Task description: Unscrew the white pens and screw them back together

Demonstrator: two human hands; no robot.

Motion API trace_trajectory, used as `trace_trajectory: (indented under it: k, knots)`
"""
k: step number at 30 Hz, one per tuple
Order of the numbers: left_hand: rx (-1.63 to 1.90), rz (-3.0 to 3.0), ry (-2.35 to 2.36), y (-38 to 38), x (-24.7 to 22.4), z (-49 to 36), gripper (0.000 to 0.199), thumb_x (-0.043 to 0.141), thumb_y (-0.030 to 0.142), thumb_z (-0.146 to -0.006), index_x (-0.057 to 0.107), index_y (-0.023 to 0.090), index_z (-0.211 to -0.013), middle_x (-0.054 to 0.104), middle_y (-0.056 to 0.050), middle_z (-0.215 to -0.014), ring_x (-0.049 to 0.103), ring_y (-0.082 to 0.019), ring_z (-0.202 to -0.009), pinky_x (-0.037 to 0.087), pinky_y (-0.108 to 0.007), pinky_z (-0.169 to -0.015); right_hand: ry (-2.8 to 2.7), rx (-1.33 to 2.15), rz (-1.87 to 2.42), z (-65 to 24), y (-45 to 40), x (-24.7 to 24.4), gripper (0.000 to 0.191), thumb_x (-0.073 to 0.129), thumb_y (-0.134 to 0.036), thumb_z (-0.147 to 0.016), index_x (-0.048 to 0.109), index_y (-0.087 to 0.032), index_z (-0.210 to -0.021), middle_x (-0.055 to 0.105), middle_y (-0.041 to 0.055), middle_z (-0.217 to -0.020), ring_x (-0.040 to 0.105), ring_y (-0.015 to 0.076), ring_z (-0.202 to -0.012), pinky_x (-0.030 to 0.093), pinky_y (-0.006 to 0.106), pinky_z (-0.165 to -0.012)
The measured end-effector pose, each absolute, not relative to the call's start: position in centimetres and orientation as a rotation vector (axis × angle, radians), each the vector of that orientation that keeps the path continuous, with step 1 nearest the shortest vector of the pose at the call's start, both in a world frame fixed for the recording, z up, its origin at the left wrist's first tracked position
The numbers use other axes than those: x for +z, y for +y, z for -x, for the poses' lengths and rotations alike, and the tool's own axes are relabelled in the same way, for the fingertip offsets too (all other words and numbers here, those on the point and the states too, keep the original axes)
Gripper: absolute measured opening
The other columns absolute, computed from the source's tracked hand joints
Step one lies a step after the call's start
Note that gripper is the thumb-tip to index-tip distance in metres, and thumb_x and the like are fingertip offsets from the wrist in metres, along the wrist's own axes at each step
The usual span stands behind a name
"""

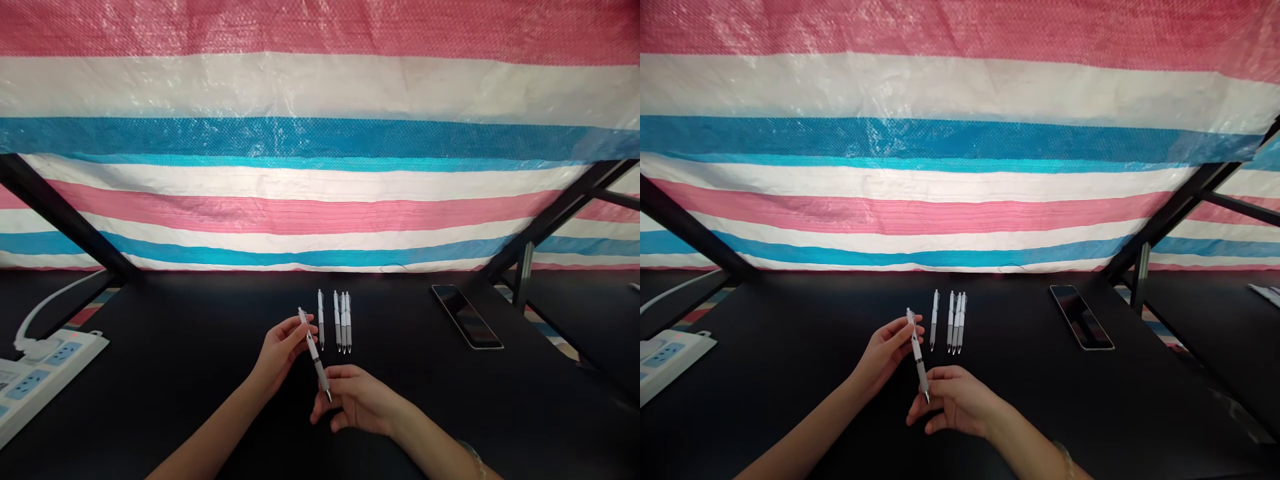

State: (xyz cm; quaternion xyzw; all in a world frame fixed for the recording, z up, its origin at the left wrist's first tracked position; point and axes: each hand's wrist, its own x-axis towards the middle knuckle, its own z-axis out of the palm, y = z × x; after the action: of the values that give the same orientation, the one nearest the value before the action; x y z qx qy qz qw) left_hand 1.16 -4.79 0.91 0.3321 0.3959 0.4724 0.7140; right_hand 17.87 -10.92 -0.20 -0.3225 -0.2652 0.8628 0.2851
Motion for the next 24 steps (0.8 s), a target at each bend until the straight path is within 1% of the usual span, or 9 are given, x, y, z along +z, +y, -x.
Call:
trace_trajectory:
  k: [2,5,9,12,16,18,20,22,24]
  knots:
    - [1.049,-0.736,0.875,-4.77,0.92,-1.14,0.028,0.074,0.026,-0.07,0.07,0.012,-0.094,0.07,-0.007,-0.078,0.063,-0.014,-0.069,0.052,-0.022,-0.066,-0.702,2.317,0.858,-17.88,-10.92,-0.22,0.027,0.068,-0.03,-0.073,0.055,-0.012,-0.088,0.067,0.0091,-0.079,0.066,0.0226,-0.08,0.044,0.023,-0.055]
    - [1.05,-0.735,0.88,-4.76,0.93,-1.14,0.028,0.075,0.026,-0.07,0.07,0.012,-0.094,0.07,-0.007,-0.078,0.063,-0.014,-0.069,0.051,-0.022,-0.066,-0.723,2.329,0.852,-17.96,-10.91,-0.22,0.031,0.064,-0.036,-0.076,0.056,-0.011,-0.092,0.066,0.011,-0.085,0.065,0.0218,-0.081,0.044,0.024,-0.056]
    - [1.044,-0.738,0.885,-4.74,0.84,-1.17,0.028,0.075,0.026,-0.07,0.07,0.013,-0.094,0.07,-0.007,-0.078,0.063,-0.014,-0.069,0.051,-0.022,-0.067,-0.729,2.308,0.842,-18.06,-10.88,-0.32,0.031,0.069,-0.033,-0.073,0.051,-0.015,-0.09,0.065,0.0065,-0.081,0.065,0.0201,-0.077,0.044,0.023,-0.055]
    - [1.045,-0.745,0.889,-4.69,0.75,-1.19,0.027,0.074,0.026,-0.07,0.07,0.013,-0.094,0.07,-0.007,-0.078,0.064,-0.014,-0.07,0.051,-0.022,-0.068,-0.716,2.324,0.844,-18.06,-10.84,-0.44,0.032,0.064,-0.037,-0.077,0.052,-0.013,-0.095,0.065,0.0094,-0.086,0.066,0.0207,-0.079,0.045,0.022,-0.054]
    - [1.043,-0.755,0.889,-4.68,0.67,-1.14,0.027,0.073,0.026,-0.071,0.07,0.014,-0.095,0.07,-0.006,-0.079,0.063,-0.014,-0.071,0.051,-0.022,-0.068,-0.719,2.315,0.831,-18.07,-10.79,-0.43,0.029,0.067,-0.033,-0.075,0.051,-0.014,-0.09,0.065,0.0062,-0.078,0.066,0.0202,-0.075,0.045,0.022,-0.053]
    - [1.05,-0.76,0.883,-4.69,0.64,-1.09,0.027,0.073,0.027,-0.072,0.07,0.014,-0.095,0.07,-0.006,-0.079,0.063,-0.014,-0.072,0.051,-0.022,-0.069,-0.703,2.328,0.827,-18.1,-10.77,-0.39,0.031,0.064,-0.035,-0.078,0.051,-0.015,-0.097,0.066,0.0081,-0.084,0.066,0.0209,-0.077,0.046,0.022,-0.052]
    - [1.055,-0.763,0.884,-4.68,0.61,-1.06,0.027,0.073,0.027,-0.072,0.07,0.014,-0.095,0.07,-0.006,-0.079,0.064,-0.015,-0.072,0.051,-0.022,-0.069,-0.713,2.35,0.825,-18.14,-10.76,-0.45,0.034,0.059,-0.039,-0.082,0.053,-0.012,-0.101,0.066,0.0113,-0.089,0.067,0.0211,-0.078,0.046,0.021,-0.051]
    - [1.054,-0.765,0.887,-4.68,0.58,-1.04,0.027,0.073,0.026,-0.071,0.07,0.014,-0.095,0.07,-0.007,-0.079,0.064,-0.015,-0.072,0.051,-0.022,-0.069,-0.737,2.356,0.823,-18.16,-10.76,-0.64,0.032,0.059,-0.038,-0.081,0.053,-0.011,-0.096,0.066,0.0104,-0.085,0.067,0.0197,-0.074,0.046,0.02,-0.051]
    - [1.054,-0.763,0.886,-4.68,0.53,-1.03,0.027,0.074,0.027,-0.071,0.07,0.013,-0.095,0.07,-0.007,-0.079,0.064,-0.015,-0.072,0.051,-0.023,-0.069,-0.745,2.343,0.82,-18.17,-10.76,-0.85,0.029,0.064,-0.034,-0.079,0.051,-0.013,-0.093,0.066,0.0073,-0.079,0.067,0.0176,-0.068,0.046,0.019,-0.05]
